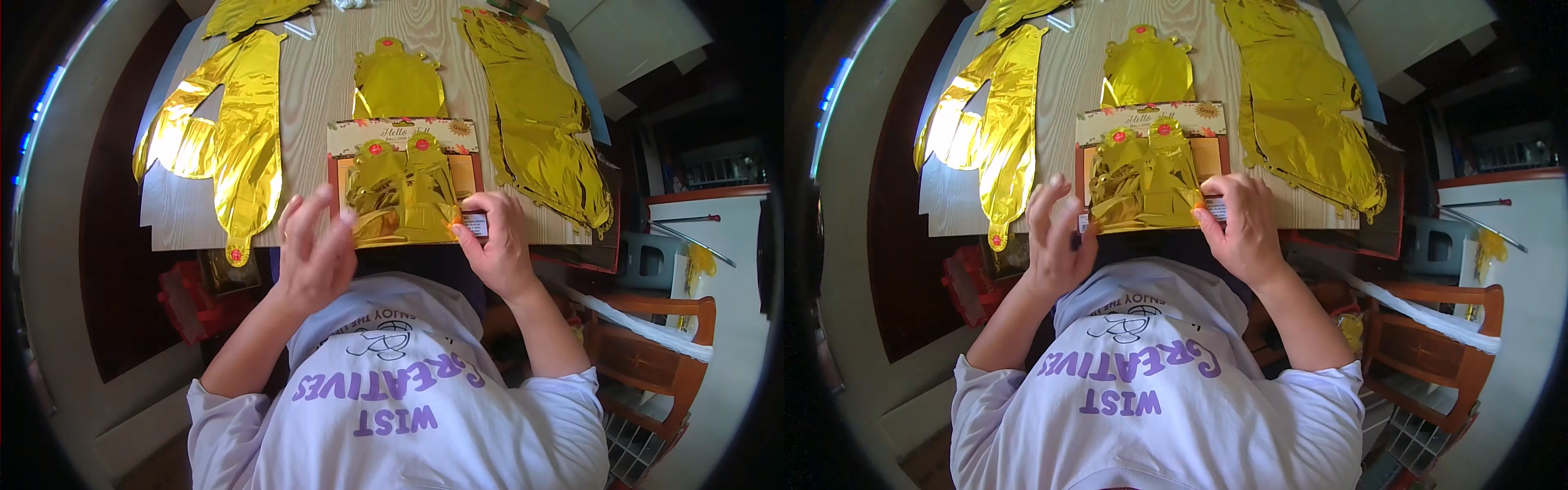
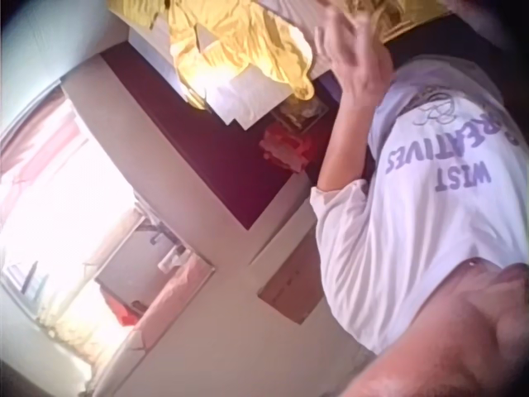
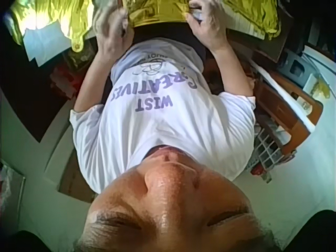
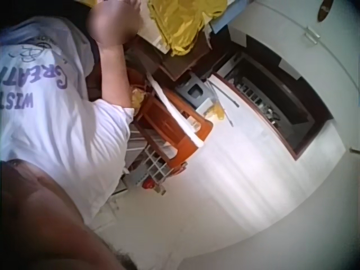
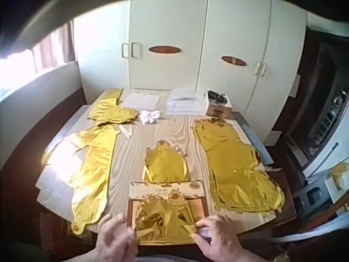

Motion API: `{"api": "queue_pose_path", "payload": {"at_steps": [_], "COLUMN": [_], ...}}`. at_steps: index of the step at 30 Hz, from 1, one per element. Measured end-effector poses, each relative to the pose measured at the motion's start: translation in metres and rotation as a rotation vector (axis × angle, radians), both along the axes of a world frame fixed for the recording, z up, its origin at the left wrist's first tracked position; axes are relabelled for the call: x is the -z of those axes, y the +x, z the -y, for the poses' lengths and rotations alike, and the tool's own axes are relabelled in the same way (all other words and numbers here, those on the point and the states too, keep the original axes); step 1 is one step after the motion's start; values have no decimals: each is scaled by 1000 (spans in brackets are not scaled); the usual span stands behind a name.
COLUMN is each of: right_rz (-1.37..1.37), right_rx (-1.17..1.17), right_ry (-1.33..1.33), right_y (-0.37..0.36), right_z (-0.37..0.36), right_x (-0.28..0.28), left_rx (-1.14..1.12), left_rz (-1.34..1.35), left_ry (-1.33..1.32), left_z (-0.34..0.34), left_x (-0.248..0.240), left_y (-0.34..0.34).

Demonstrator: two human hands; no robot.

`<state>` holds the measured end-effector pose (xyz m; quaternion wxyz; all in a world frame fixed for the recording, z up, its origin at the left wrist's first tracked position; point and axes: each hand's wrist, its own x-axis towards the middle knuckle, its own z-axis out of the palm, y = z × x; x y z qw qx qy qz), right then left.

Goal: Folding deflated gold foil letter balloons into small rectangular shapes.

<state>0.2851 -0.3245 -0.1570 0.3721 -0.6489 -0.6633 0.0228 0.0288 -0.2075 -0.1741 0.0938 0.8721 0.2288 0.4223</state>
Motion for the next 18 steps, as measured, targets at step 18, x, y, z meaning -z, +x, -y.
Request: {"api": "queue_pose_path", "payload": {"at_steps": [18], "right_rz": [437], "right_rx": [57], "right_ry": [26], "right_y": [-47], "right_z": [15], "right_x": [-32], "left_rx": [179], "left_rz": [-374], "left_ry": [233], "left_z": [-19], "left_x": [20], "left_y": [-34]}}
